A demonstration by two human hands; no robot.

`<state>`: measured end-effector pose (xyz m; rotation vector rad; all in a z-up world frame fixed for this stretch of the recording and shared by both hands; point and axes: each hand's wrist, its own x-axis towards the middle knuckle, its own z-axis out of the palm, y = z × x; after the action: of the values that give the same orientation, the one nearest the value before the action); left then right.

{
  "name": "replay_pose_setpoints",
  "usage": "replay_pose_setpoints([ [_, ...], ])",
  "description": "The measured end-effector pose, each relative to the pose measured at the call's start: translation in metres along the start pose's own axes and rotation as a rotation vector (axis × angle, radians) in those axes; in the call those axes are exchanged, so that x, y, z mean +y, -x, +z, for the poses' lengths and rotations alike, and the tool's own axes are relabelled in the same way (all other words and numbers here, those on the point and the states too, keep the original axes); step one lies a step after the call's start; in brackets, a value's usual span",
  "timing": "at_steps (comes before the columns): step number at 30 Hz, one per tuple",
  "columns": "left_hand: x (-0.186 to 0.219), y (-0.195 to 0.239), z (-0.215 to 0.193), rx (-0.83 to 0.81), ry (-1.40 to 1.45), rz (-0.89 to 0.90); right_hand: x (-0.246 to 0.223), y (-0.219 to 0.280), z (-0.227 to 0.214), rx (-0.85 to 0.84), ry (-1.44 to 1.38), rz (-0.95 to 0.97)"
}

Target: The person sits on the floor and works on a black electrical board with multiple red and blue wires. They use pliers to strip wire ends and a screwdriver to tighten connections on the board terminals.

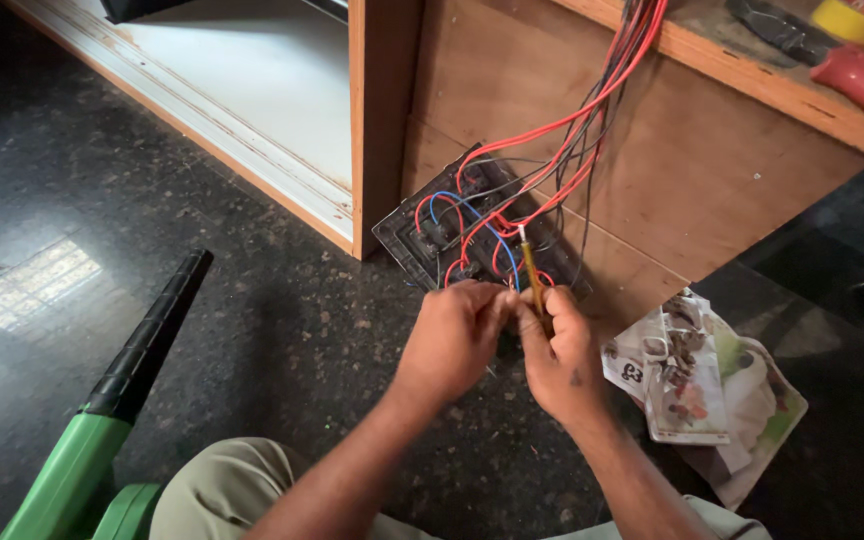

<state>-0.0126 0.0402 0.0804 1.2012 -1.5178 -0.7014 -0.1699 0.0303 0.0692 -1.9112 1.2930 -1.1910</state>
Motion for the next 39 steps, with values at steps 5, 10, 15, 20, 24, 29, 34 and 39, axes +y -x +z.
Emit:
replay_pose_setpoints([
  [5,-0.022,0.002,0.004,-0.053,0.429,-0.151,0.000,-0.005,-0.002,-0.088,-0.174,0.231],
  [10,-0.027,-0.004,0.010,0.093,0.667,-0.356,-0.013,-0.010,-0.003,-0.264,-0.441,0.337],
  [15,-0.034,-0.008,0.006,0.184,0.573,-0.406,-0.006,0.023,0.014,0.020,-0.437,0.150],
  [20,-0.041,-0.010,-0.003,0.146,0.598,-0.338,0.066,0.070,0.028,-0.179,-0.221,0.302],
  [24,-0.042,-0.011,0.002,0.120,0.529,-0.282,0.110,0.082,0.036,-0.403,0.145,0.097],
  [29,-0.034,-0.014,0.009,0.208,0.262,-0.215,0.102,0.083,0.056,-0.461,0.363,-0.144],
  [34,-0.032,-0.017,0.011,0.274,-0.070,0.024,0.072,0.067,0.050,-0.467,0.503,-0.230],
  [39,-0.032,-0.016,0.014,0.312,-0.111,-0.063,0.022,0.034,-0.006,-0.306,0.454,-0.244],
])
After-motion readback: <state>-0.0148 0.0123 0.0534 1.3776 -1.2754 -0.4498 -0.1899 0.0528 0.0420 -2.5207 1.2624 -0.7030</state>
